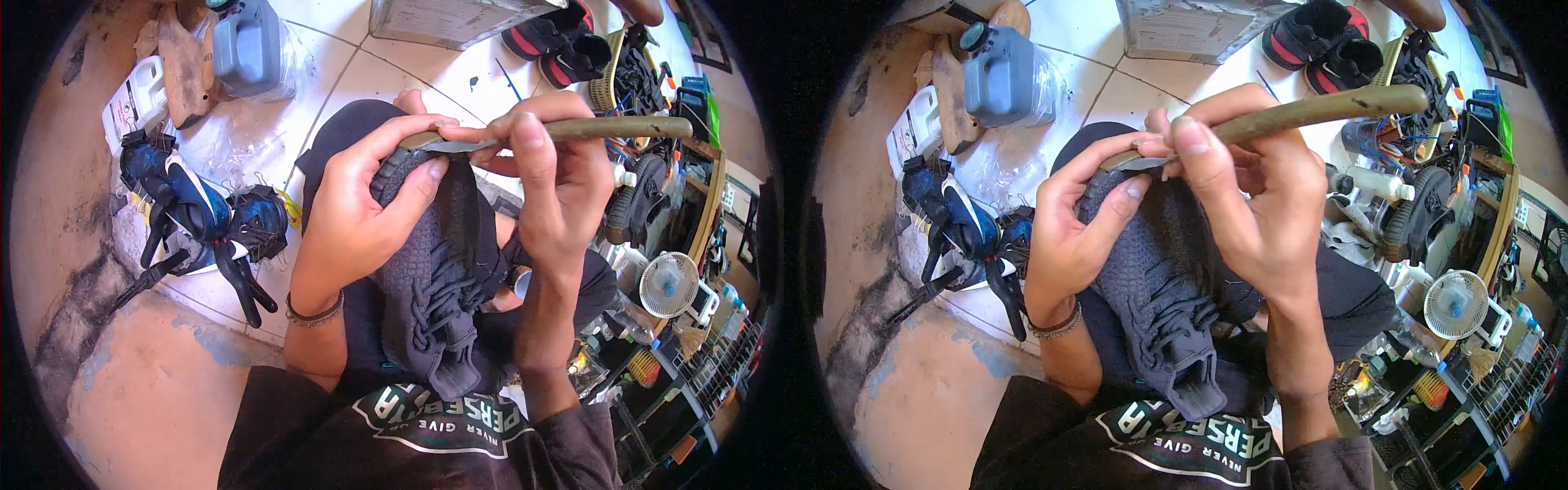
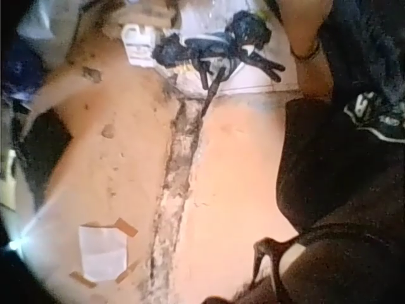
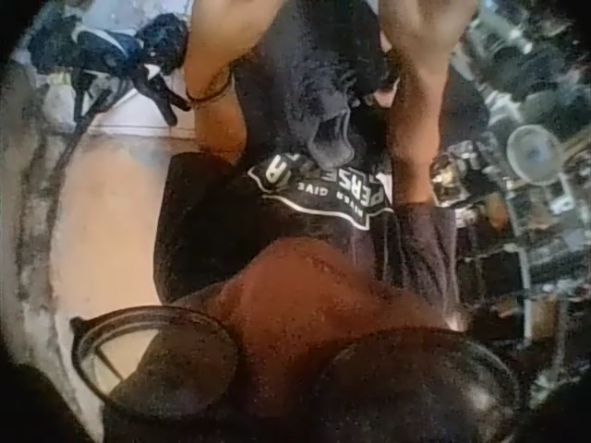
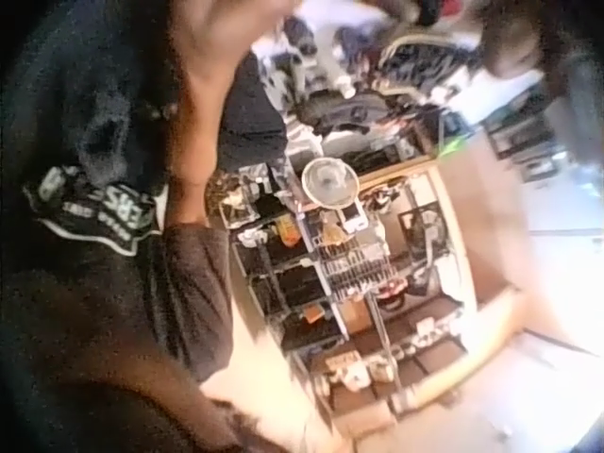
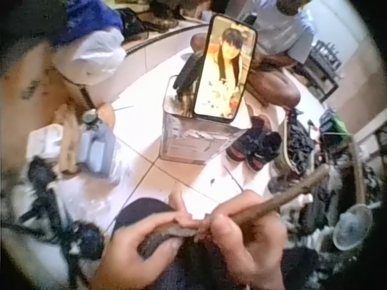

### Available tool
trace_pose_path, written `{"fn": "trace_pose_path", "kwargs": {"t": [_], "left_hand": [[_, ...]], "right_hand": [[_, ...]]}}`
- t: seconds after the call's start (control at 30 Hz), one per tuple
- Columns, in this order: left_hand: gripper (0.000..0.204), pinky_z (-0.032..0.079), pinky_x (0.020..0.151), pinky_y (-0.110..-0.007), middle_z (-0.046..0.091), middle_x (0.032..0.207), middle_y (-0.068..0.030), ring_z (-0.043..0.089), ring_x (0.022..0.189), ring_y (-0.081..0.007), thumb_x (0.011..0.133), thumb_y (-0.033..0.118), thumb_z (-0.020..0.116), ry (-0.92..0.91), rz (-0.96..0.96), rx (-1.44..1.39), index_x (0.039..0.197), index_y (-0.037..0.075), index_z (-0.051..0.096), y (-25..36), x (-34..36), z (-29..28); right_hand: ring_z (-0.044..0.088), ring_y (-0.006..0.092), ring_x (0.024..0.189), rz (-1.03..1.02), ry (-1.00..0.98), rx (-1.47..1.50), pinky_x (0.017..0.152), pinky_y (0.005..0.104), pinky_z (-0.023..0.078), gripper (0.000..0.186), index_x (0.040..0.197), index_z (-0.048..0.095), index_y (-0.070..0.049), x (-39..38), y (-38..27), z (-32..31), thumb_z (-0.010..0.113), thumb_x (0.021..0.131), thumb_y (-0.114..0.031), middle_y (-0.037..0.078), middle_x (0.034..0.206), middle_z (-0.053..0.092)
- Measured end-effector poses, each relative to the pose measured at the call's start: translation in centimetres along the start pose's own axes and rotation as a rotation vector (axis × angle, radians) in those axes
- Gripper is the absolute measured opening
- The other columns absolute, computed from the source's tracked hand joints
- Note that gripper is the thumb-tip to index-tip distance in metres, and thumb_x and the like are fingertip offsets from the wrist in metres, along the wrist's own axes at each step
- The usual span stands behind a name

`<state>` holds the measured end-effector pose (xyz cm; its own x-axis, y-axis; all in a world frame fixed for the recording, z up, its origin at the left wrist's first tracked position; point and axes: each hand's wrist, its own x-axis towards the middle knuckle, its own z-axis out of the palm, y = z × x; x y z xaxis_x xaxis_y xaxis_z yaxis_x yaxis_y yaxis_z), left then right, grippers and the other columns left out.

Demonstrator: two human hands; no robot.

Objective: Repairing the sole of a sneaker using glue and a trimming knife while sitting cross-legged on the floor.

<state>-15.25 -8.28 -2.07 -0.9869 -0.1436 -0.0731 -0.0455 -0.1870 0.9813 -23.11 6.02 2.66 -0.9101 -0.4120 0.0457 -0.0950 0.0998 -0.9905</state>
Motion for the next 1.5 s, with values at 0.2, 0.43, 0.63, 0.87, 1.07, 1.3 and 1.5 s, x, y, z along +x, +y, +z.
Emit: {"fn": "trace_pose_path", "kwargs": {"t": [0.2, 0.43, 0.63, 0.87, 1.07, 1.3, 1.5], "left_hand": [[0.031, 0.045, 0.094, -0.026, 0.066, 0.112, -0.0083, 0.059, 0.105, -0.0123, 0.092, 0.0, 0.058, 0.005, 0.026, 0.042, 0.122, -0.005, 0.059, -0.5, 0.1, -0.2], [0.027, 0.048, 0.089, -0.028, 0.069, 0.105, -0.009, 0.062, 0.1, -0.012, 0.09, -0.002, 0.06, 0.046, 0.005, -0.094, 0.117, -0.003, 0.06, -0.2, 0.1, 0.2], [0.027, 0.048, 0.09, -0.028, 0.069, 0.107, -0.0078, 0.062, 0.1, -0.012, 0.091, 0.0, 0.06, 0.031, 0.021, -0.055, 0.118, -0.003, 0.06, -0.2, 0.4, 0.3], [0.027, 0.047, 0.092, -0.027, 0.068, 0.108, -0.008, 0.06, 0.102, -0.0119, 0.092, -0.001, 0.059, 0.021, 0.006, 0.001, 0.119, -0.003, 0.06, 0.0, 0.2, 0.0], [0.027, 0.047, 0.092, -0.027, 0.068, 0.108, -0.0084, 0.06, 0.102, -0.0121, 0.092, -0.001, 0.058, 0.034, -0.016, -0.013, 0.119, -0.003, 0.06, 0.2, 0.2, 0.3], [0.028, 0.048, 0.09, -0.028, 0.069, 0.107, -0.0085, 0.06, 0.102, -0.0121, 0.09, -0.002, 0.06, 0.017, -0.022, -0.021, 0.118, -0.002, 0.061, 0.5, 0.3, 0.1], [0.03, 0.047, 0.089, -0.026, 0.066, 0.108, -0.0067, 0.059, 0.101, -0.0105, 0.091, -0.001, 0.059, 0.024, -0.051, -0.036, 0.122, -0.004, 0.059, -0.3, 0.2, 0.1]], "right_hand": [[0.069, 0.0144, 0.081, 0.028, -0.006, 0.071, 0.069, 0.0241, 0.056, 0.015, 0.099, 0.059, 0.006, -0.1, 0.0, -0.2, 0.058, 0.098, -0.009, 0.014, 0.093, 0.071], [0.069, 0.0141, 0.078, -0.125, -0.014, -0.08, 0.064, 0.0246, 0.057, 0.013, 0.095, 0.064, 0.005, -0.1, 0.8, 0.4, 0.064, 0.093, -0.007, 0.011, 0.09, 0.07], [0.069, 0.0139, 0.075, -0.149, 0.004, -0.114, 0.063, 0.0262, 0.058, 0.012, 0.094, 0.065, 0.005, 0.1, 0.8, 0.1, 0.064, 0.092, -0.006, 0.009, 0.085, 0.068], [0.069, 0.0147, 0.074, -0.16, -0.027, -0.127, 0.062, 0.0271, 0.059, 0.014, 0.095, 0.064, 0.005, 0.2, 0.7, 0.0, 0.065, 0.091, -0.007, 0.007, 0.08, 0.067], [0.07, 0.0152, 0.076, -0.109, -0.034, -0.121, 0.063, 0.0268, 0.059, 0.011, 0.094, 0.064, 0.005, 0.3, 0.5, -0.3, 0.063, 0.092, -0.005, 0.009, 0.082, 0.069], [0.07, 0.0145, 0.077, -0.081, -0.015, -0.064, 0.064, 0.0258, 0.058, 0.011, 0.094, 0.064, 0.006, 0.4, 0.6, -0.1, 0.062, 0.093, -0.005, 0.009, 0.084, 0.069], [0.07, 0.014, 0.078, -0.135, -0.069, -0.166, 0.063, 0.0255, 0.058, 0.011, 0.093, 0.065, 0.006, 0.8, 0.2, -0.3, 0.062, 0.093, -0.005, 0.008, 0.085, 0.069]]}}
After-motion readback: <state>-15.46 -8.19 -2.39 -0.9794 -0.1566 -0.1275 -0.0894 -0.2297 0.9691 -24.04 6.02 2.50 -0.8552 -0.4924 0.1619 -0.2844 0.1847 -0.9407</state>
